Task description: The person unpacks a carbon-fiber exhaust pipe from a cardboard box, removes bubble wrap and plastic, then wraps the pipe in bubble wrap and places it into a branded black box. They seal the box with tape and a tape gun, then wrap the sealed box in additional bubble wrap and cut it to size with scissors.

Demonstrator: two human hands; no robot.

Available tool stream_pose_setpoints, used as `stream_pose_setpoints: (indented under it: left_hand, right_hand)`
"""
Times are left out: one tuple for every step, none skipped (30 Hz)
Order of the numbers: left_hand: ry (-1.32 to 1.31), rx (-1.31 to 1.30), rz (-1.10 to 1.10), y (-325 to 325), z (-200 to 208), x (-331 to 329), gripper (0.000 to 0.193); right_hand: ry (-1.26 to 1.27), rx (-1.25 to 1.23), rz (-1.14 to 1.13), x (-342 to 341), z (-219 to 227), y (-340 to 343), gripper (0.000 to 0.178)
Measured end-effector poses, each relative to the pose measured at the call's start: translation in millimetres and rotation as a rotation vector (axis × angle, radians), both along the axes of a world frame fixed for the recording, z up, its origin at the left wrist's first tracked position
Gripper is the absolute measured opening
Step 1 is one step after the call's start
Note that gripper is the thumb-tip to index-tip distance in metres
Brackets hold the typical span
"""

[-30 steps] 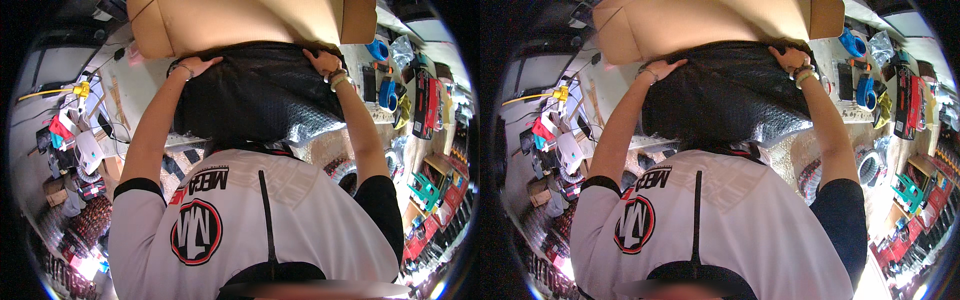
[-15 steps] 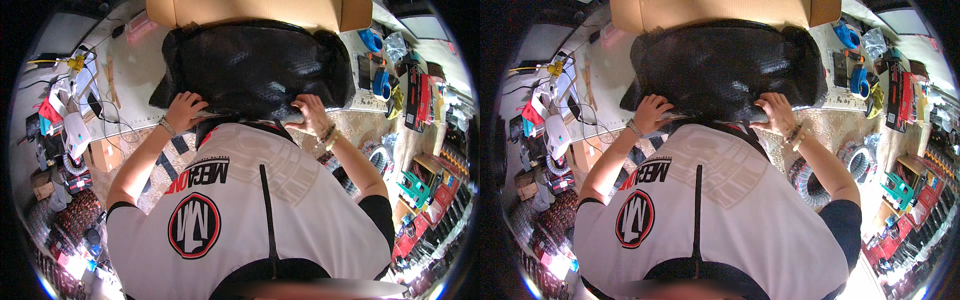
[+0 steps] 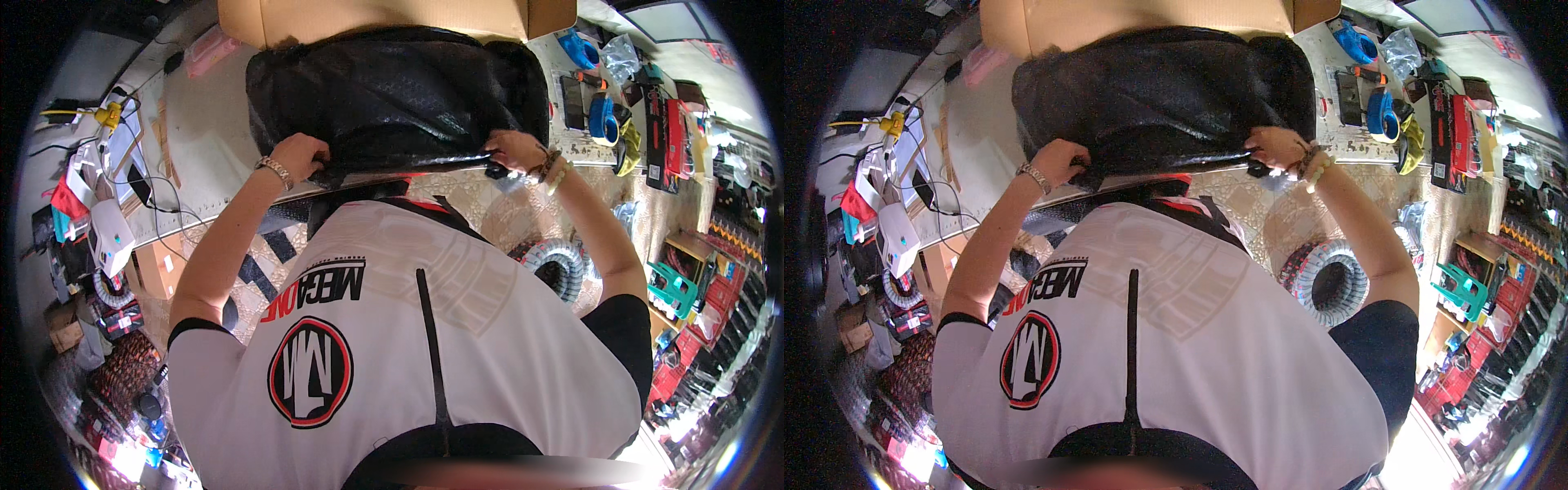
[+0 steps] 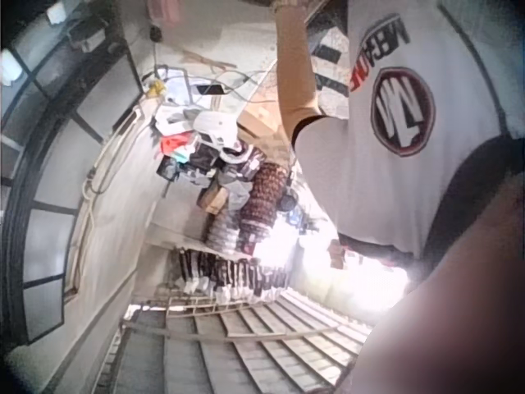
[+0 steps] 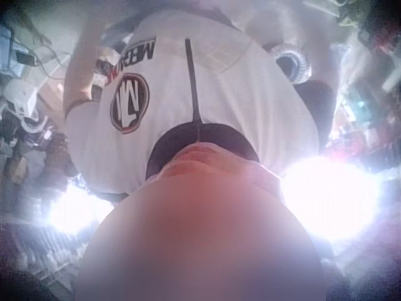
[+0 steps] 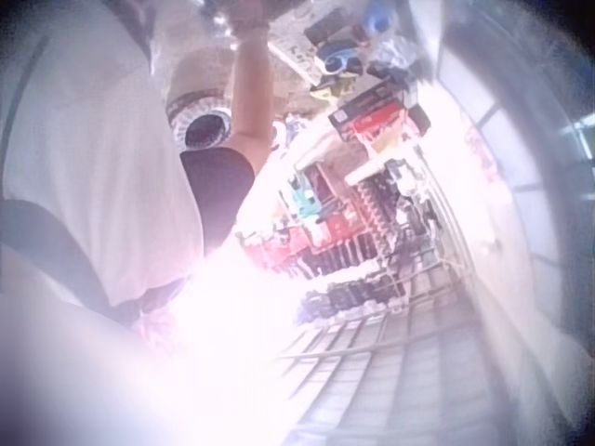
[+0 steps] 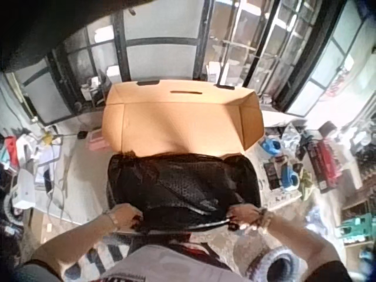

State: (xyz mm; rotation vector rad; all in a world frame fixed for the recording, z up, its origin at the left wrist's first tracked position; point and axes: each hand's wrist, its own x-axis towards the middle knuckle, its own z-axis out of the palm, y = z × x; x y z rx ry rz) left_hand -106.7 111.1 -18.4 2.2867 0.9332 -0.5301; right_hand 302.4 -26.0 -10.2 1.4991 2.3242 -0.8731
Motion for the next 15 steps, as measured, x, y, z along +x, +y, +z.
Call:
stream_pose_setpoints:
  left_hand:
    - [0.004,0.001,0.010,0.5,-10.7,-3.8,0.017]
    - [-0.005,0.014,0.034,-1.5,-20.5,-7.8,0.016]
    - [0.006,0.064,-0.032,-1.9,-28.3,-10.3,0.018]
    - [0.002,0.138,-0.091,-1.9,-34.9,-10.4,0.021]
    - [0.015,0.243,-0.155,-0.5,-38.6,-9.9,0.024]
    - [0.031,0.245,-0.133,0.1,-41.6,-6.5,0.026]
    - [0.059,0.279,-0.109,0.7,-42.7,-2.1,0.029]
    - [0.038,0.305,-0.100,1.1,-42.2,2.7,0.031]
    - [0.083,0.294,-0.084,1.0,-40.8,8.7,0.032]
    - [0.078,0.275,-0.082,2.1,-37.1,12.7,0.032]
    - [0.133,0.205,-0.081,2.3,-32.7,16.4,0.032]
    - [0.082,0.214,-0.087,2.9,-27.3,20.1,0.031]
    - [0.084,0.181,-0.095,3.3,-21.8,23.5,0.029]
    - [0.065,0.204,-0.089,1.0,-17.2,27.9,0.028]
    - [-0.084,0.139,-0.155,-2.8,-13.3,31.8,0.027]
  right_hand:
    - [0.013,-0.008,-0.060,-1.5,-8.5,-2.3,0.028]
    - [0.030,-0.104,-0.199,-2.8,-16.6,-7.6,0.026]
    - [0.008,-0.179,-0.354,0.9,-22.6,-8.8,0.025]
    - [0.025,-0.233,-0.325,1.2,-31.2,-8.9,0.025]
    - [0.059,-0.223,-0.306,5.3,-37.4,-6.2,0.025]
    - [0.163,-0.226,-0.238,7.0,-45.3,-3.2,0.025]
    - [0.095,-0.114,-0.218,7.0,-53.8,1.1,0.025]
    - [0.095,-0.011,-0.144,9.0,-61.4,9.3,0.025]
    - [0.035,0.079,-0.100,8.2,-68.4,15.5,0.025]
    - [-0.037,0.143,-0.042,5.8,-74.3,20.5,0.021]
    - [-0.052,0.132,-0.032,3.9,-77.3,25.5,0.019]
    - [-0.131,0.088,-0.050,-1.4,-78.9,28.2,0.018]
    - [-0.221,0.061,-0.080,-2.6,-75.8,31.5,0.017]
    - [-0.292,0.078,-0.105,-11.1,-73.3,30.1,0.017]
    - [-0.228,0.146,-0.094,-13.7,-66.1,30.2,0.019]
